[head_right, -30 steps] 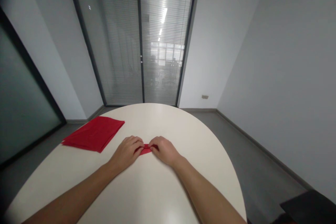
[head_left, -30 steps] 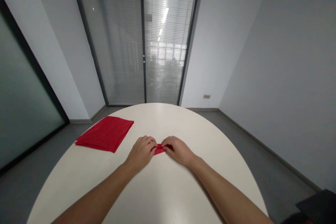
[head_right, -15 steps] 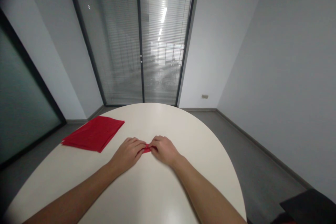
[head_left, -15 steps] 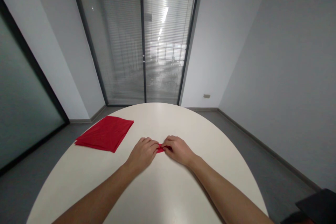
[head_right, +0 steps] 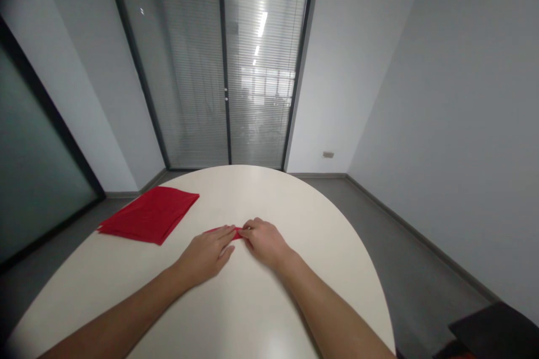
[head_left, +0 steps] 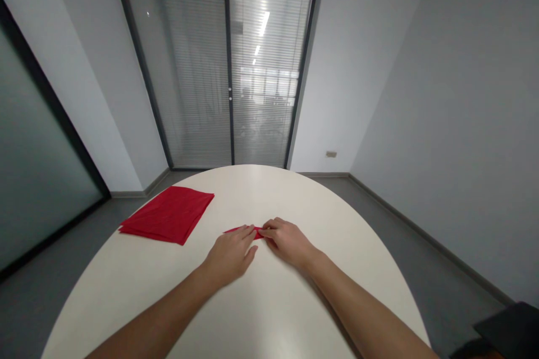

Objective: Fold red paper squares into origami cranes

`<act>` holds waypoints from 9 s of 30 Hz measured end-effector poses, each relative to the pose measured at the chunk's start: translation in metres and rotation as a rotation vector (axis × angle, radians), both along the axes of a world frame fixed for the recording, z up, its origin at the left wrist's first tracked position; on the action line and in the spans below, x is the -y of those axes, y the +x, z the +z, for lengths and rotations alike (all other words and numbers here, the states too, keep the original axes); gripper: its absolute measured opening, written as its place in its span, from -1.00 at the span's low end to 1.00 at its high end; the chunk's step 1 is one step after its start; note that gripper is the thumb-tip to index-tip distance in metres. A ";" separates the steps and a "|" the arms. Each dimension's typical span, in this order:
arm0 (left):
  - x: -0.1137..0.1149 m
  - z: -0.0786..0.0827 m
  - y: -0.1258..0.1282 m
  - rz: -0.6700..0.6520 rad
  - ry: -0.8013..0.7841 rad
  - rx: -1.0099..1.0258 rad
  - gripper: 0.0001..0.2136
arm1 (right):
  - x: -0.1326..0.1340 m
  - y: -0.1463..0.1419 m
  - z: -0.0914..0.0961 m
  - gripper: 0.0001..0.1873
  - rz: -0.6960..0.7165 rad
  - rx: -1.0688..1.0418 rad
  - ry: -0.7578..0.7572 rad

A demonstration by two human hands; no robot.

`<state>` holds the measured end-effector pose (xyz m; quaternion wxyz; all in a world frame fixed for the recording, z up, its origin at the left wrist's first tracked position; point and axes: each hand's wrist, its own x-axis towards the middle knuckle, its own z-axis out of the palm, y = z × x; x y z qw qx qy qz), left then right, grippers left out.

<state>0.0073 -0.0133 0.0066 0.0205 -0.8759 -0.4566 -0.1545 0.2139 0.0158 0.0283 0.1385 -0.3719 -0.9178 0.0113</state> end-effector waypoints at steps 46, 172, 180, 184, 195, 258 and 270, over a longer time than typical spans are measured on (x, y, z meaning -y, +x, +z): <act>-0.016 -0.031 -0.014 0.402 0.002 0.016 -0.44 | 0.025 -0.020 -0.003 -0.38 -0.241 0.044 -0.139; -0.012 -0.003 -0.012 -0.088 -0.142 0.350 -0.80 | -0.009 0.018 -0.001 -0.80 0.201 -0.182 -0.138; -0.010 -0.004 -0.008 0.002 -0.156 0.367 -0.86 | -0.008 0.014 -0.007 -0.83 0.089 -0.262 -0.173; -0.011 -0.008 -0.008 0.024 -0.185 0.424 -0.78 | -0.009 0.014 -0.011 -0.71 0.043 -0.347 -0.245; -0.013 -0.013 -0.009 -0.040 -0.112 0.415 -0.73 | -0.012 0.013 -0.011 -0.83 0.130 -0.276 -0.152; -0.004 0.009 0.007 0.117 -0.186 1.014 -0.81 | -0.002 -0.014 -0.007 -0.61 0.115 -1.048 -0.663; -0.012 0.003 0.005 0.057 -0.334 1.077 -0.83 | -0.010 -0.007 -0.013 -0.65 0.068 -0.954 -0.716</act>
